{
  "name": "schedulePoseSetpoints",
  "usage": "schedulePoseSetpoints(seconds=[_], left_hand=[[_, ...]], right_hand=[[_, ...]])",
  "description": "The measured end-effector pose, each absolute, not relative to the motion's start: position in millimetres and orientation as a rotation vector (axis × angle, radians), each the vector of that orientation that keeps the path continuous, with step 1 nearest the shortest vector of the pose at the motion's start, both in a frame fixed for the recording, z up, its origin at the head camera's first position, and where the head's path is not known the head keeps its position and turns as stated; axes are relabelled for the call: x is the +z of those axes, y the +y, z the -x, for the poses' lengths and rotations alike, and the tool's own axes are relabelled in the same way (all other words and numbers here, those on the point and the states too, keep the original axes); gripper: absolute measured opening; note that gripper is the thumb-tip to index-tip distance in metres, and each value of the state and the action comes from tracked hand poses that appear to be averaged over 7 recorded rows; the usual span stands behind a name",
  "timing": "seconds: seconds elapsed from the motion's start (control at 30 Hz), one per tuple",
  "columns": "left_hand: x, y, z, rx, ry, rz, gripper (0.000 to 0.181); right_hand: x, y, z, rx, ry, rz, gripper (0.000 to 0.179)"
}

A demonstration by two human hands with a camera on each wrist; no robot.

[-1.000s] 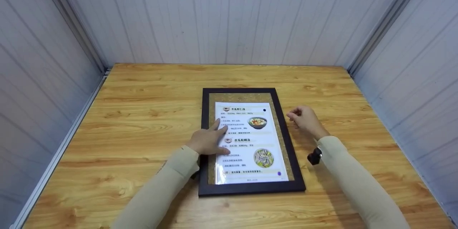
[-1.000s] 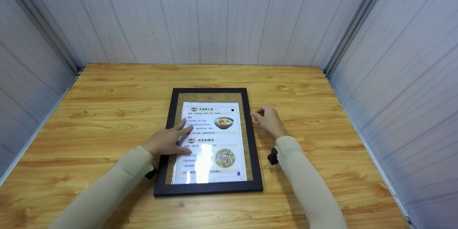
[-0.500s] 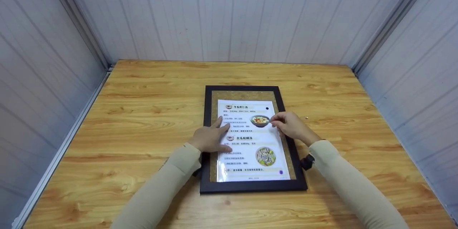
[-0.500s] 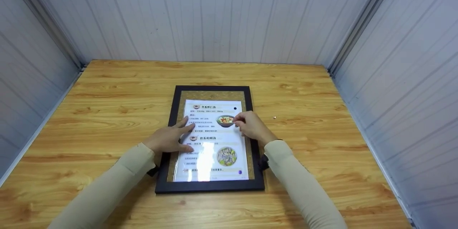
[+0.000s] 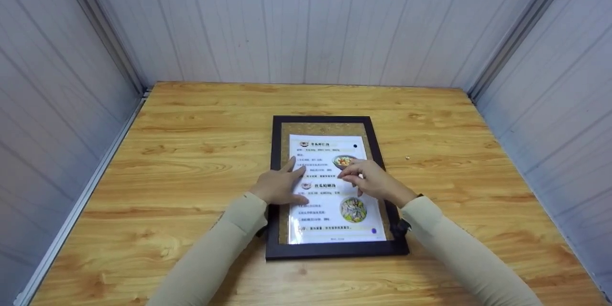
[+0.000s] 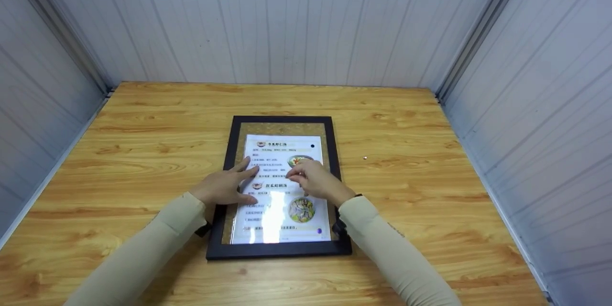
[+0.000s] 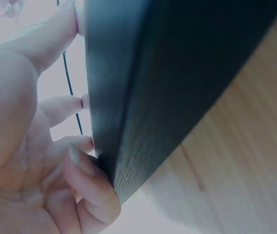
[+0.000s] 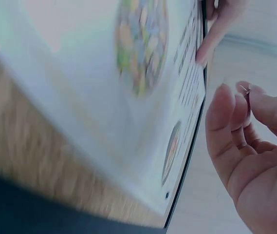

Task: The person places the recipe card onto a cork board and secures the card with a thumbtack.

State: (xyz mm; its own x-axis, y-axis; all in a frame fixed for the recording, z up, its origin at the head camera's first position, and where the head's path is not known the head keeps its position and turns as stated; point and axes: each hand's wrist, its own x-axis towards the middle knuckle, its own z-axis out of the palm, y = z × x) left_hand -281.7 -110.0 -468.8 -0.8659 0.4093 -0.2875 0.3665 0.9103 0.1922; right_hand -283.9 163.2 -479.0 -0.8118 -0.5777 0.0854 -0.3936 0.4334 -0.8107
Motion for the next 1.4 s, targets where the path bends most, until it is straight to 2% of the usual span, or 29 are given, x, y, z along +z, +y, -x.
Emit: schedulePoseSetpoints(seconds=[0.23,0.67,1.07,1.4], left_hand=[[-470,-108,283,0.181,2.743,-0.566,0.095],[-468,-108,284,0.188,2.760,-0.583,0.093],[-467,-110,282,0.197,2.774,-0.622,0.092],[-468,-111,282,0.195,2.777,-0.612,0.092]], right_hand=[[-477,145,270,-1.344,2.481,0.937,0.007],[-473,107,248,-1.255,2.388,1.155,0.007],[-483,67,228,-0.950,2.342,1.424,0.003],[-485,60,225,-0.853,2.386,1.400,0.005]])
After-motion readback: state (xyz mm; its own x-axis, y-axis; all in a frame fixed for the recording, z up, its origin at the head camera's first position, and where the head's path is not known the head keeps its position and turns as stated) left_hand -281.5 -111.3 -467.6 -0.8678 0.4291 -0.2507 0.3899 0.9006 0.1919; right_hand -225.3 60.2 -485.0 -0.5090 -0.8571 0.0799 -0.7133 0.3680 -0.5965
